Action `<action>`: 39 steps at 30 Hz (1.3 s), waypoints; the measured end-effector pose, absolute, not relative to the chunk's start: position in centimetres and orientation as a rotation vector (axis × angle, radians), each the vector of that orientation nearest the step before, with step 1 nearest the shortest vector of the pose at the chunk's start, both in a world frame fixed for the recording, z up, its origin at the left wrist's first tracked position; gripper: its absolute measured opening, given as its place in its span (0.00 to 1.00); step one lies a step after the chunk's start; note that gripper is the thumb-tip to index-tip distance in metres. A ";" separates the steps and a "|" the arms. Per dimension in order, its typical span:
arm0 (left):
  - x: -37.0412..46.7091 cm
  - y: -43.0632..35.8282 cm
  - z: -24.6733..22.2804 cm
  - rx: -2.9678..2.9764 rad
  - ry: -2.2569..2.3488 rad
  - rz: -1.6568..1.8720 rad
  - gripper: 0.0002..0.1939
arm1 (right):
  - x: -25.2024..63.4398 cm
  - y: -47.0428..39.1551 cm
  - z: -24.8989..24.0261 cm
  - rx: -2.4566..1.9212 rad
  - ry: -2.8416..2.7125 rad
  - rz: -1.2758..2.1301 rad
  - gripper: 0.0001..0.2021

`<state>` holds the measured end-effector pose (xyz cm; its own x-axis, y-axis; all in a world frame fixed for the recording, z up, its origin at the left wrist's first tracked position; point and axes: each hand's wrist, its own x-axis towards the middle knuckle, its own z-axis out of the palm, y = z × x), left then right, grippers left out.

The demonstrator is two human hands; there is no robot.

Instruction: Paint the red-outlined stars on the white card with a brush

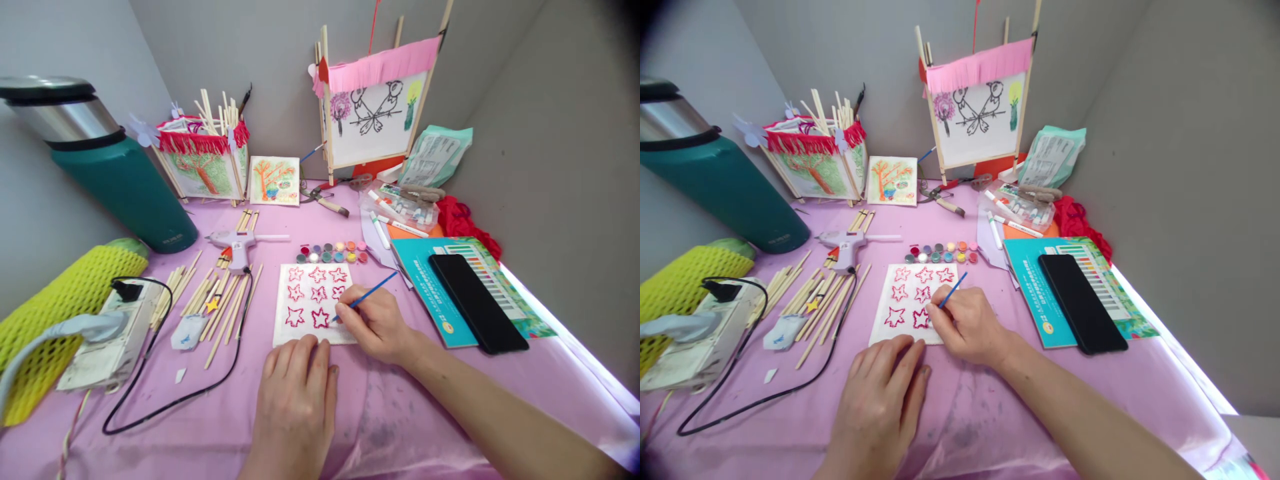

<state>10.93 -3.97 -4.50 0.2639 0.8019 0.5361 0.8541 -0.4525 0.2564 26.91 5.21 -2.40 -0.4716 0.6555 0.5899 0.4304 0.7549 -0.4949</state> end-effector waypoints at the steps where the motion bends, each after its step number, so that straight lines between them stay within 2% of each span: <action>1: 10.9 -3.9 -4.5 -2.427 -1.597 -0.949 0.13 | 26.9 5.2 -2.4 -0.805 -2.137 0.355 0.12; 39: 10.9 -3.8 -4.7 -2.434 -1.579 -0.958 0.13 | 26.0 5.1 -3.1 -0.729 -2.110 0.456 0.11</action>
